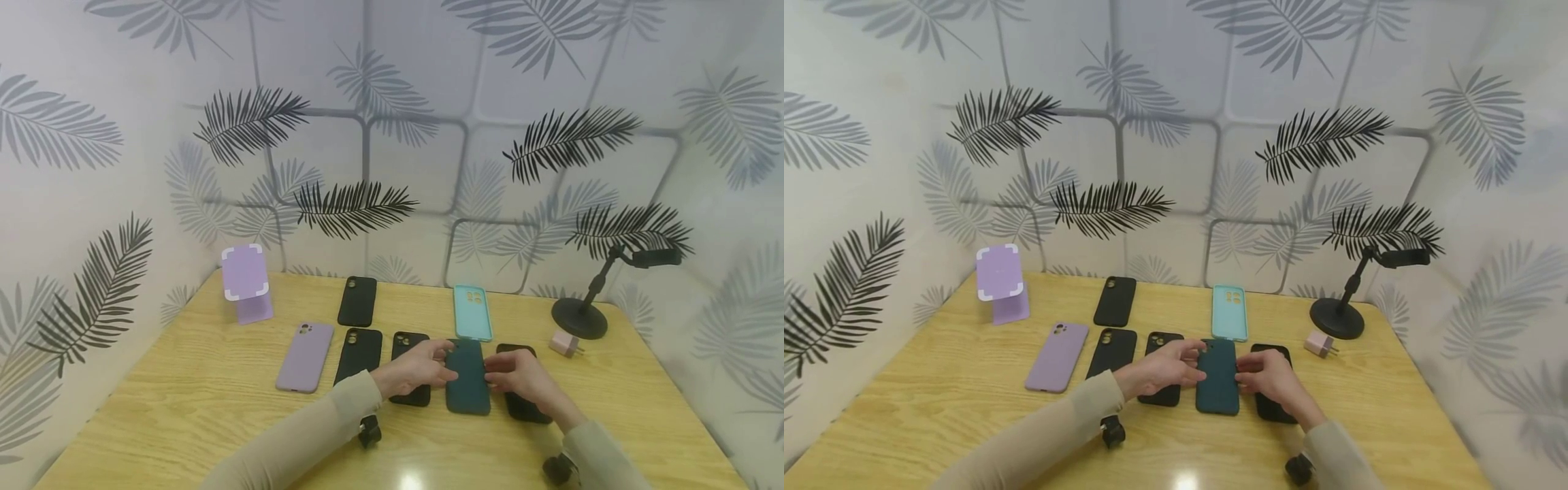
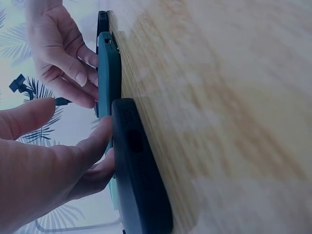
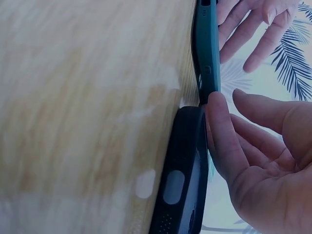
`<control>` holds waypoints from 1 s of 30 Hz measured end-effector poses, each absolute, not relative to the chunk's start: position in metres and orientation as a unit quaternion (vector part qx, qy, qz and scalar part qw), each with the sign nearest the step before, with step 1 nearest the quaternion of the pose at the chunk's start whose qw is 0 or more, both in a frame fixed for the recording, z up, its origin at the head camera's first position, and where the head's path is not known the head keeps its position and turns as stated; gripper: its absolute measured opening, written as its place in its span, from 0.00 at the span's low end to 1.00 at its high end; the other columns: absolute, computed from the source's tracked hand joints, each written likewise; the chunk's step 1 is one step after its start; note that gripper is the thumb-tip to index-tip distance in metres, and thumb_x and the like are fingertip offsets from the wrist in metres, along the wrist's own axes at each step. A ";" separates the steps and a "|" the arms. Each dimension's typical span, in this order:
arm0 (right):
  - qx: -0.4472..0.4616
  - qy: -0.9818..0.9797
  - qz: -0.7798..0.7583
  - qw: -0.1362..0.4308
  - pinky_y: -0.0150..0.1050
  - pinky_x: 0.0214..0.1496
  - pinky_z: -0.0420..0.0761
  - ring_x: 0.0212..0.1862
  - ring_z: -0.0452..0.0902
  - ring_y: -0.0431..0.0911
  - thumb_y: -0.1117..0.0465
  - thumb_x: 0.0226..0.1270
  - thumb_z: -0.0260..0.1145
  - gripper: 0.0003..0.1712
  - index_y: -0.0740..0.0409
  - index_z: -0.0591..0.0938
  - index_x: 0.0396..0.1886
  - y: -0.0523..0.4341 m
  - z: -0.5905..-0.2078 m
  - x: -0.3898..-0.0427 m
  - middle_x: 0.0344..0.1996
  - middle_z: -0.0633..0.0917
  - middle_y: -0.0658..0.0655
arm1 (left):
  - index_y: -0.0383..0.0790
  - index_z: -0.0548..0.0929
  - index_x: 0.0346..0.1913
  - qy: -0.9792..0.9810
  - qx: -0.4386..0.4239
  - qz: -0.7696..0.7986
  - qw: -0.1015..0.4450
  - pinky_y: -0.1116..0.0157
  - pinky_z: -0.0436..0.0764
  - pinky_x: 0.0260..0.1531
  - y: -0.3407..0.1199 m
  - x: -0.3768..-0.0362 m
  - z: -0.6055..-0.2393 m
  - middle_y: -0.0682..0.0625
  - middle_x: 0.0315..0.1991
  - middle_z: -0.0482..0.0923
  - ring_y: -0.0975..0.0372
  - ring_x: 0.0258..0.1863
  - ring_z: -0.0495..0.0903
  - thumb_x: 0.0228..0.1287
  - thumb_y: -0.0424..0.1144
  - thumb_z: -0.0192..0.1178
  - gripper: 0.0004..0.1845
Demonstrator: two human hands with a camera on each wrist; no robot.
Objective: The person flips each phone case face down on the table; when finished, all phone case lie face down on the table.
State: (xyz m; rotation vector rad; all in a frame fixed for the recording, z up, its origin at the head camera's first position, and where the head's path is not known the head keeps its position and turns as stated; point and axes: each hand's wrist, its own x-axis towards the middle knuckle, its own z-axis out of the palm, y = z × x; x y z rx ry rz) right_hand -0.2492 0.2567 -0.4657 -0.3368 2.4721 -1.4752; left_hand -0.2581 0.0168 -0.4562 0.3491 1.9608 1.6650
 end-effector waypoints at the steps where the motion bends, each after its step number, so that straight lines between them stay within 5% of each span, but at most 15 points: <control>1: -0.115 0.847 -0.504 0.121 0.42 0.42 0.88 0.44 0.86 0.53 0.69 0.66 0.66 0.22 0.79 0.77 0.56 0.257 -0.466 -0.249 0.51 0.82 0.75 | 0.36 0.62 0.73 0.729 0.130 0.616 0.269 0.51 0.80 0.57 0.017 -0.258 -0.456 0.31 0.73 0.56 0.44 0.65 0.71 0.65 0.27 0.61 0.35; 8: -0.113 0.847 -0.504 0.122 0.42 0.43 0.88 0.44 0.86 0.54 0.68 0.66 0.65 0.23 0.79 0.76 0.57 0.257 -0.465 -0.249 0.52 0.81 0.75 | 0.36 0.62 0.73 0.752 0.136 0.591 0.258 0.51 0.80 0.58 0.015 -0.257 -0.455 0.32 0.72 0.59 0.45 0.62 0.74 0.65 0.29 0.62 0.35; 15: -0.101 0.852 -0.502 0.104 0.43 0.47 0.87 0.51 0.84 0.55 0.66 0.67 0.66 0.22 0.74 0.77 0.58 0.258 -0.463 -0.254 0.52 0.83 0.70 | 0.36 0.64 0.72 0.764 0.139 0.586 0.231 0.51 0.76 0.62 0.015 -0.262 -0.450 0.37 0.69 0.65 0.45 0.69 0.65 0.67 0.32 0.61 0.32; 22: -0.117 0.832 -0.532 0.103 0.43 0.50 0.86 0.53 0.83 0.56 0.67 0.67 0.65 0.24 0.75 0.75 0.60 0.260 -0.461 -0.267 0.54 0.82 0.73 | 0.35 0.66 0.70 0.748 0.135 0.612 0.220 0.54 0.79 0.59 0.023 -0.274 -0.446 0.36 0.67 0.69 0.48 0.59 0.77 0.68 0.31 0.59 0.29; 30: -0.116 0.834 -0.529 0.108 0.42 0.51 0.86 0.54 0.81 0.56 0.68 0.68 0.64 0.24 0.74 0.74 0.61 0.259 -0.457 -0.284 0.55 0.81 0.73 | 0.34 0.70 0.67 0.735 0.121 0.639 0.194 0.56 0.81 0.56 0.032 -0.292 -0.444 0.33 0.64 0.71 0.49 0.55 0.80 0.68 0.30 0.58 0.25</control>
